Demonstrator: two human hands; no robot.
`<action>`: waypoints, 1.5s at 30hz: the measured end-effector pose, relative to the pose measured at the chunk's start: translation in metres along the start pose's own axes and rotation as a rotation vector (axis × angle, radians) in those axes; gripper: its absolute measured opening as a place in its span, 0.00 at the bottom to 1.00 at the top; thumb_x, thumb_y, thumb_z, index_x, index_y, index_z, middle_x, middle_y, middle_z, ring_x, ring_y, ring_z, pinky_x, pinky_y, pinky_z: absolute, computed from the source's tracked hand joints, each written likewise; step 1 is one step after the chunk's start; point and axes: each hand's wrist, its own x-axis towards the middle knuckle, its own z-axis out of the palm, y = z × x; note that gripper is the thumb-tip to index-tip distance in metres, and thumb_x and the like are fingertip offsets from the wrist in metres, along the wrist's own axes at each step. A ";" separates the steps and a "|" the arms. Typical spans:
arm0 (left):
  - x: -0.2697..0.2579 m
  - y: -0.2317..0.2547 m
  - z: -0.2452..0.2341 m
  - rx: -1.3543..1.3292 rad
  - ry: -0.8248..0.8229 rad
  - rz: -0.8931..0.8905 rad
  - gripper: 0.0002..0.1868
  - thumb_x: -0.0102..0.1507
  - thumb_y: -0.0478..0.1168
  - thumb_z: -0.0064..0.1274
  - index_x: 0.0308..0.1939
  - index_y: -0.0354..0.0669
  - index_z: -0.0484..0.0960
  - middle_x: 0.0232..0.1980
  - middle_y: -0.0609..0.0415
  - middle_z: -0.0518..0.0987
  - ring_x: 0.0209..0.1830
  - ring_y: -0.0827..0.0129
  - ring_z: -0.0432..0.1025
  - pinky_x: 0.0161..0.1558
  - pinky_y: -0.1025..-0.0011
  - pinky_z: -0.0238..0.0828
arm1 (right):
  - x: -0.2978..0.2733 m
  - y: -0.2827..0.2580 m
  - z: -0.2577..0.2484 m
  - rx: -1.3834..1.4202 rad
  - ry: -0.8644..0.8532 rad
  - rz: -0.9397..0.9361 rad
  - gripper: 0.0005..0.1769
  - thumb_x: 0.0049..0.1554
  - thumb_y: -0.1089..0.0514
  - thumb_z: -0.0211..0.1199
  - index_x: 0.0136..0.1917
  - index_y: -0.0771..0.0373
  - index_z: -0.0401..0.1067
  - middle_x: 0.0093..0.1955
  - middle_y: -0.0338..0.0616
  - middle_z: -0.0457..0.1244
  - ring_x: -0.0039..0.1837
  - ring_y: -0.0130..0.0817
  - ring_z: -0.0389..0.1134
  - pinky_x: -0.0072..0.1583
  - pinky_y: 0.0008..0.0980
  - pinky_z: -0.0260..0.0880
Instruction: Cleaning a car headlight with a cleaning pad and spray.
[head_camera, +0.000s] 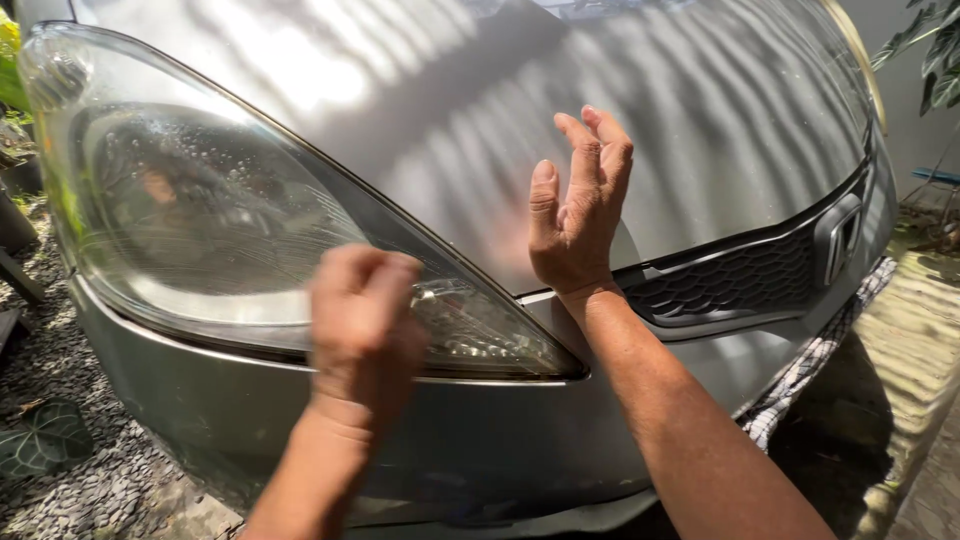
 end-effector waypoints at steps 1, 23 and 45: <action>0.004 -0.015 -0.011 0.091 0.109 0.003 0.08 0.59 0.23 0.52 0.40 0.34 0.80 0.41 0.45 0.73 0.38 0.56 0.73 0.38 0.62 0.69 | 0.000 -0.002 -0.003 -0.026 -0.006 -0.001 0.26 0.69 0.51 0.51 0.74 0.68 0.63 0.77 0.60 0.49 0.80 0.51 0.53 0.80 0.50 0.54; 0.036 -0.038 -0.016 0.126 -0.111 0.287 0.05 0.52 0.31 0.51 0.29 0.41 0.72 0.39 0.45 0.69 0.39 0.52 0.68 0.40 0.56 0.65 | 0.003 -0.009 -0.006 -0.067 -0.069 -0.052 0.27 0.70 0.46 0.51 0.74 0.66 0.65 0.77 0.61 0.51 0.79 0.55 0.52 0.79 0.52 0.51; 0.145 -0.274 -0.128 0.602 0.100 -0.217 0.03 0.53 0.30 0.56 0.24 0.41 0.83 0.41 0.41 0.77 0.37 0.47 0.75 0.38 0.56 0.74 | 0.006 -0.015 -0.003 -0.044 -0.074 -0.034 0.25 0.67 0.47 0.53 0.69 0.66 0.67 0.75 0.59 0.51 0.76 0.52 0.51 0.76 0.51 0.51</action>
